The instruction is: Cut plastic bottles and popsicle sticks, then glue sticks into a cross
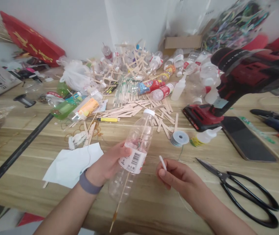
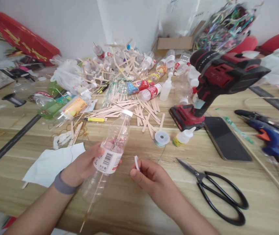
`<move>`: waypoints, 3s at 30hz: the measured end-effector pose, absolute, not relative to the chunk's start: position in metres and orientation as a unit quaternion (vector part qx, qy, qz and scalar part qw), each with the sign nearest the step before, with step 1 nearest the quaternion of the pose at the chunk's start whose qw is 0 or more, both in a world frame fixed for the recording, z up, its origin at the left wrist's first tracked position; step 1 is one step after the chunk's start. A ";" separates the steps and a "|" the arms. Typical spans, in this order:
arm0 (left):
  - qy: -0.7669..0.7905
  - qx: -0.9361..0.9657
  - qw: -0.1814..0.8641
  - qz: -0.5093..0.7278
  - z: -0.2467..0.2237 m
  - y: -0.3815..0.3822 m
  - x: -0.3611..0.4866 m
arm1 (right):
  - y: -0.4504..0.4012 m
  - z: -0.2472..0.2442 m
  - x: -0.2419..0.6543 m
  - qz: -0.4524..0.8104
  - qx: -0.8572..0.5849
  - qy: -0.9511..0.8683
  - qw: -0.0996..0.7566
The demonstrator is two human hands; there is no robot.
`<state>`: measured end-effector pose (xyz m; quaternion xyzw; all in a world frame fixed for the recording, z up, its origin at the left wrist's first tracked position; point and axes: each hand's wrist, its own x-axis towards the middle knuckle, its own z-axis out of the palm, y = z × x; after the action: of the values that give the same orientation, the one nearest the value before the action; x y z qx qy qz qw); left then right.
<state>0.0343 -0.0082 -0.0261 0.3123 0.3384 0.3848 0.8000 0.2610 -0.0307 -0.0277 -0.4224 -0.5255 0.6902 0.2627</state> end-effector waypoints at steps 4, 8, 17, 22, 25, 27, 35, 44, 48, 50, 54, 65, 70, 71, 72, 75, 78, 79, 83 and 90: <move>0.348 0.317 0.795 0.382 -0.027 -0.008 0.035 | -0.031 -0.026 0.261 0.698 -0.418 -0.519 0.262; 0.357 0.322 0.791 0.378 -0.025 -0.008 0.036 | -0.031 -0.027 0.261 0.695 -0.418 -0.523 0.261; 0.346 0.371 0.786 0.352 -0.018 -0.009 0.037 | -0.029 -0.024 0.258 0.660 -0.432 -0.531 0.309; 0.364 0.426 0.765 0.318 -0.018 -0.011 0.036 | -0.028 -0.024 0.257 0.674 -0.419 -0.512 0.328; 0.364 0.439 0.762 0.308 -0.022 -0.012 0.035 | -0.028 -0.023 0.256 0.673 -0.425 -0.509 0.328; 0.357 0.454 0.759 0.301 -0.025 -0.012 0.034 | -0.028 -0.021 0.256 0.666 -0.424 -0.517 0.330; 0.358 0.490 0.747 0.273 -0.024 -0.014 0.032 | -0.028 -0.020 0.256 0.665 -0.419 -0.523 0.329; 0.370 0.453 0.750 0.308 -0.021 -0.012 0.035 | -0.029 -0.023 0.257 0.679 -0.422 -0.511 0.316; 0.405 0.373 0.715 0.431 -0.021 -0.005 0.040 | -0.033 -0.026 0.254 0.675 -0.443 -0.534 0.251; 0.417 0.351 0.682 0.488 -0.020 -0.001 0.042 | -0.037 -0.029 0.249 0.677 -0.442 -0.546 0.219; 0.446 0.312 0.618 0.567 -0.016 0.001 0.048 | -0.047 -0.033 0.235 0.692 -0.418 -0.553 0.201; 0.570 0.448 0.453 0.519 -0.024 -0.008 0.051 | -0.056 -0.033 0.226 0.637 -0.455 -0.582 0.220; 0.473 0.802 0.096 0.353 -0.009 -0.032 0.046 | -0.052 -0.033 0.228 0.659 -0.464 -0.544 0.233; 0.406 0.865 0.050 0.291 -0.007 -0.038 0.046 | -0.052 -0.034 0.229 0.657 -0.464 -0.546 0.233; 0.383 0.891 0.002 0.243 -0.006 -0.043 0.046 | -0.053 -0.035 0.229 0.654 -0.465 -0.547 0.236; 0.344 0.914 -0.093 0.196 -0.008 -0.053 0.047 | -0.056 -0.036 0.229 0.650 -0.467 -0.548 0.242; 0.319 0.918 -0.114 0.206 -0.012 -0.052 0.046 | -0.061 -0.037 0.226 0.678 -0.463 -0.521 0.232; 0.306 0.922 -0.103 0.214 -0.013 -0.050 0.045 | -0.062 -0.037 0.225 0.693 -0.460 -0.506 0.226; 0.271 0.934 -0.017 0.232 -0.013 -0.043 0.041 | -0.067 -0.037 0.222 0.746 -0.438 -0.457 0.206; 0.239 0.945 -0.035 0.223 -0.016 -0.045 0.037 | -0.081 -0.034 0.224 0.791 -0.440 -0.389 0.174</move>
<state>0.0366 -0.0447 -0.0157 0.9445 0.2389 0.2227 -0.0350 0.2239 -0.0814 -0.0335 -0.4401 -0.3887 0.7905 0.1741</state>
